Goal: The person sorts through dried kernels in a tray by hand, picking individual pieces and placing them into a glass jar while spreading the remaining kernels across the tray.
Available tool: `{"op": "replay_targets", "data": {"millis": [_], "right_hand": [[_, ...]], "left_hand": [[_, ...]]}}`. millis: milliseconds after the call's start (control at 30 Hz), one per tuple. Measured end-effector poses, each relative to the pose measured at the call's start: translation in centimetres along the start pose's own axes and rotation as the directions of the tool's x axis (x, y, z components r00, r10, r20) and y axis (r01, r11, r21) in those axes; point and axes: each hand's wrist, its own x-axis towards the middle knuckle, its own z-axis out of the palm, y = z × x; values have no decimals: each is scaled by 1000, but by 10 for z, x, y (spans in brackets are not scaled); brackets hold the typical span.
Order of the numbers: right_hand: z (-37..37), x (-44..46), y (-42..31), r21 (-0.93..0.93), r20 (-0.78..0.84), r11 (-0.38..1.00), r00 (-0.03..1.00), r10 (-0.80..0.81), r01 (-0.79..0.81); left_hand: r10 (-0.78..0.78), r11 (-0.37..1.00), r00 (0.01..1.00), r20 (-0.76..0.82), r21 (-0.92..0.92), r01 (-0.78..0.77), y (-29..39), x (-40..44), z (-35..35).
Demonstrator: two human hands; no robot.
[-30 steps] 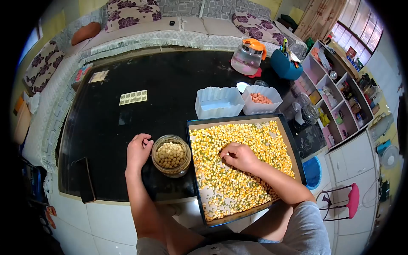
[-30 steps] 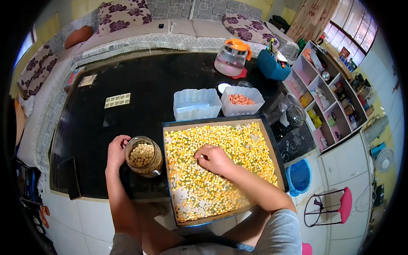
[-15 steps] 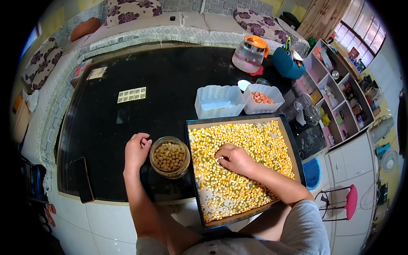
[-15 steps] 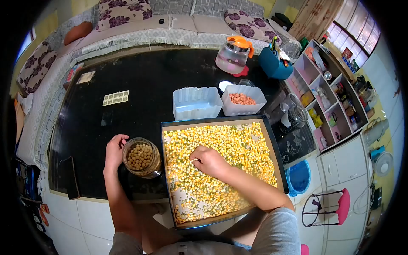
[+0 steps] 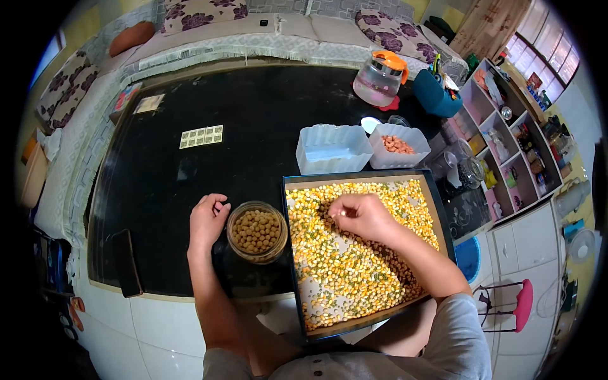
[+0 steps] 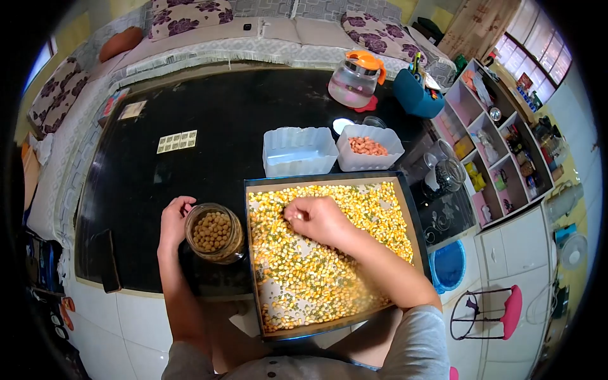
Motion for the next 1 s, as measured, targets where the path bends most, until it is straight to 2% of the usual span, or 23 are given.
{"op": "replay_targets", "data": {"millis": [133,233,333,400,500,567,733,800,867,933,967,1000], "right_hand": [[-10,28,-62,-40,-26,975,976,-218,217],[1,47,-85,-89,50,898,902,-429,432],[24,60,-81,-188,137,837,857,-496,514],[23,56,-85,-228,140,836,867,-479,499],[11,45,-87,-126,74,879,888,-454,460],[4,40,-84,9,21,932,932,-361,361],[7,30,-52,-24,-32,939,939,-343,343],[7,22,-34,-141,3,944,953,-302,300],[13,10,-13,-154,15,955,967,-254,254],[18,-4,-1,-170,112,973,984,-138,156],[19,-11,-1,-153,210,979,973,-101,135],[21,-18,-7,-175,299,983,954,3,52]], "left_hand": [[15,999,1000,-2,46,-15,0,0,0],[17,999,1000,-2,41,-17,2,-1,-1],[26,999,1000,0,42,-26,1,0,-1],[29,998,1000,-6,54,-29,4,0,-1],[28,998,999,-15,48,-28,2,0,0],[32,999,999,-20,35,-32,0,0,1],[9,1000,1000,-21,20,-8,-4,1,2],[13,999,1000,-22,30,-12,-4,0,3],[9,999,1000,-18,32,-8,-2,1,3],[1,999,1000,-15,39,0,-3,1,2],[13,999,1000,-21,43,-12,-4,1,2],[25,999,999,-25,46,-24,-4,1,3]]}}
